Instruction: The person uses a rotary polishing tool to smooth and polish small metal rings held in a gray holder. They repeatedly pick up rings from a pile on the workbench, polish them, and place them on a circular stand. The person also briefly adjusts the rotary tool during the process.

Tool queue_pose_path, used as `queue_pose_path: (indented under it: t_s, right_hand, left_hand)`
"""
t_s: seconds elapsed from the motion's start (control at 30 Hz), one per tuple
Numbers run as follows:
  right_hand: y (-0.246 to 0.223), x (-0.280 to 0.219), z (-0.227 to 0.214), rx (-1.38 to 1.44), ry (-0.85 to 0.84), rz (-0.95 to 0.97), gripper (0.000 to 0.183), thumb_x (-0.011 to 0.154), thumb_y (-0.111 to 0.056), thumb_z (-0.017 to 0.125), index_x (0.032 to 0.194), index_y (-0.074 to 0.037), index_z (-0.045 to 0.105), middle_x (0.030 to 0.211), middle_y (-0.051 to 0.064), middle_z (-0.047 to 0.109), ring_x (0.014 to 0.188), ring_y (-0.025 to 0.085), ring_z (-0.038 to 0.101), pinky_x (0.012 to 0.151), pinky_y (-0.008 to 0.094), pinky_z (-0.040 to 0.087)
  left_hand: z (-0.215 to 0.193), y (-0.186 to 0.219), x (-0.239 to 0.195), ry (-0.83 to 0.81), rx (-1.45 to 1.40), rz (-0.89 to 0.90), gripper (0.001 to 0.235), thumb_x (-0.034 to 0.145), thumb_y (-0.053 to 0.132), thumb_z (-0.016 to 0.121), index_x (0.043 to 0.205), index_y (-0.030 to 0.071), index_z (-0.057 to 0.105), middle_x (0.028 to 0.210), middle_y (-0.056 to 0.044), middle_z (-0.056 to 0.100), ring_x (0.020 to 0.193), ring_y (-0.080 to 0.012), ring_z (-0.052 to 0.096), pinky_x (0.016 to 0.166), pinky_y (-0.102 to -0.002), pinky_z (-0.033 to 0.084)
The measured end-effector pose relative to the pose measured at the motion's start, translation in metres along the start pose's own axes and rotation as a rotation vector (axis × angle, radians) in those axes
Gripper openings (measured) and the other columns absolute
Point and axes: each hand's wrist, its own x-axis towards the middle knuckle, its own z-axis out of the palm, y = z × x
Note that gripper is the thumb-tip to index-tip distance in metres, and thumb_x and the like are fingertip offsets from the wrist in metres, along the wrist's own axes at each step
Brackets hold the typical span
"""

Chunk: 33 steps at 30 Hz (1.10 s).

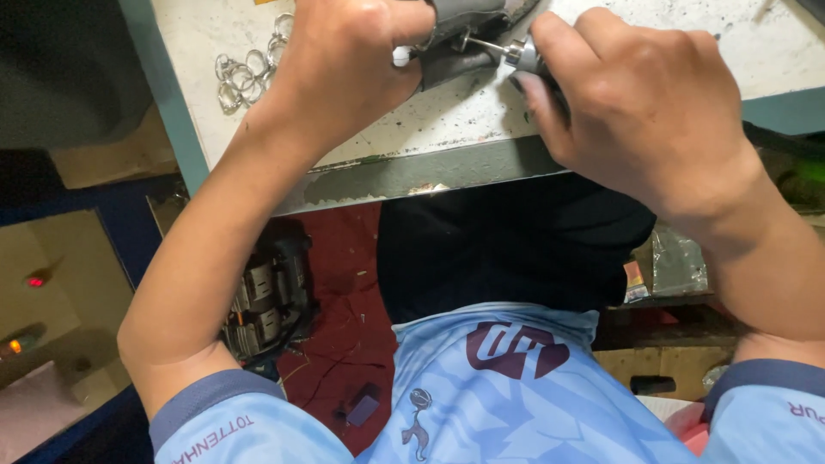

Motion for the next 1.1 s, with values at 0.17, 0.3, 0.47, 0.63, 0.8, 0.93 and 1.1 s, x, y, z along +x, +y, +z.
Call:
queue_pose_path:
  t_s: [0.17, 0.3, 0.47, 0.63, 0.8, 0.93, 1.1]
  right_hand:
    - [0.001, -0.001, 0.001, -0.011, 0.005, -0.008, 0.031, 0.120, -0.057, 0.066, 0.135, -0.030, 0.068, 0.094, -0.013, 0.062, 0.067, 0.013, 0.064, 0.049, 0.028, 0.048]
    - [0.000, 0.000, 0.000, 0.003, 0.007, 0.005, 0.029, 0.119, -0.056, 0.068, 0.132, -0.030, 0.068, 0.091, -0.012, 0.061, 0.066, 0.013, 0.064, 0.049, 0.028, 0.049]
    - [0.001, 0.000, -0.001, 0.014, 0.006, -0.004, 0.029, 0.120, -0.055, 0.067, 0.134, -0.029, 0.069, 0.093, -0.011, 0.062, 0.067, 0.014, 0.065, 0.049, 0.029, 0.049]
    - [-0.001, 0.002, -0.001, 0.015, 0.036, 0.004, 0.029, 0.119, -0.055, 0.069, 0.132, -0.028, 0.069, 0.091, -0.011, 0.062, 0.065, 0.013, 0.063, 0.048, 0.027, 0.048]
    - [-0.002, 0.002, -0.001, 0.023, 0.045, 0.012, 0.029, 0.118, -0.054, 0.069, 0.128, -0.027, 0.068, 0.087, -0.011, 0.058, 0.062, 0.012, 0.060, 0.046, 0.027, 0.045]
    - [-0.002, 0.003, -0.007, 0.074, 0.032, 0.016, 0.029, 0.118, -0.051, 0.068, 0.128, -0.024, 0.068, 0.086, -0.008, 0.061, 0.060, 0.015, 0.062, 0.045, 0.028, 0.047]
    - [0.008, -0.016, -0.016, 0.125, 0.029, 0.029, 0.026, 0.121, -0.046, 0.068, 0.130, -0.022, 0.070, 0.092, -0.005, 0.068, 0.058, 0.014, 0.063, 0.046, 0.028, 0.051]
  left_hand:
    - [-0.003, 0.001, 0.001, -0.005, -0.021, -0.019, 0.032, 0.074, -0.010, 0.081, 0.073, 0.006, 0.054, 0.065, -0.001, 0.045, 0.066, -0.0195, 0.040, 0.058, -0.036, 0.027]
    - [-0.001, 0.001, 0.002, 0.003, -0.026, -0.003, 0.032, 0.078, -0.008, 0.085, 0.074, 0.006, 0.057, 0.066, -0.001, 0.047, 0.066, -0.0190, 0.042, 0.057, -0.035, 0.028]
    - [-0.002, 0.001, 0.002, 0.017, 0.001, 0.002, 0.034, 0.073, -0.011, 0.083, 0.072, 0.007, 0.053, 0.067, -0.001, 0.043, 0.067, -0.0194, 0.041, 0.059, -0.036, 0.026]
    - [0.001, 0.000, 0.000, -0.029, -0.035, -0.058, 0.037, 0.069, -0.012, 0.076, 0.070, 0.007, 0.044, 0.064, -0.001, 0.035, 0.065, -0.0197, 0.032, 0.056, -0.036, 0.022]
    - [-0.005, 0.004, 0.005, 0.018, -0.051, -0.022, 0.030, 0.070, -0.013, 0.080, 0.071, 0.006, 0.056, 0.064, -0.001, 0.046, 0.063, -0.0199, 0.041, 0.055, -0.036, 0.026]
    - [-0.009, 0.008, 0.009, 0.063, -0.046, -0.025, 0.029, 0.060, -0.013, 0.072, 0.067, 0.006, 0.052, 0.074, -0.002, 0.055, 0.069, -0.0227, 0.046, 0.056, -0.037, 0.024]
    - [-0.011, 0.010, 0.011, 0.091, -0.002, -0.006, 0.028, 0.058, -0.011, 0.073, 0.067, 0.006, 0.053, 0.082, -0.001, 0.062, 0.074, -0.0233, 0.050, 0.059, -0.038, 0.024]
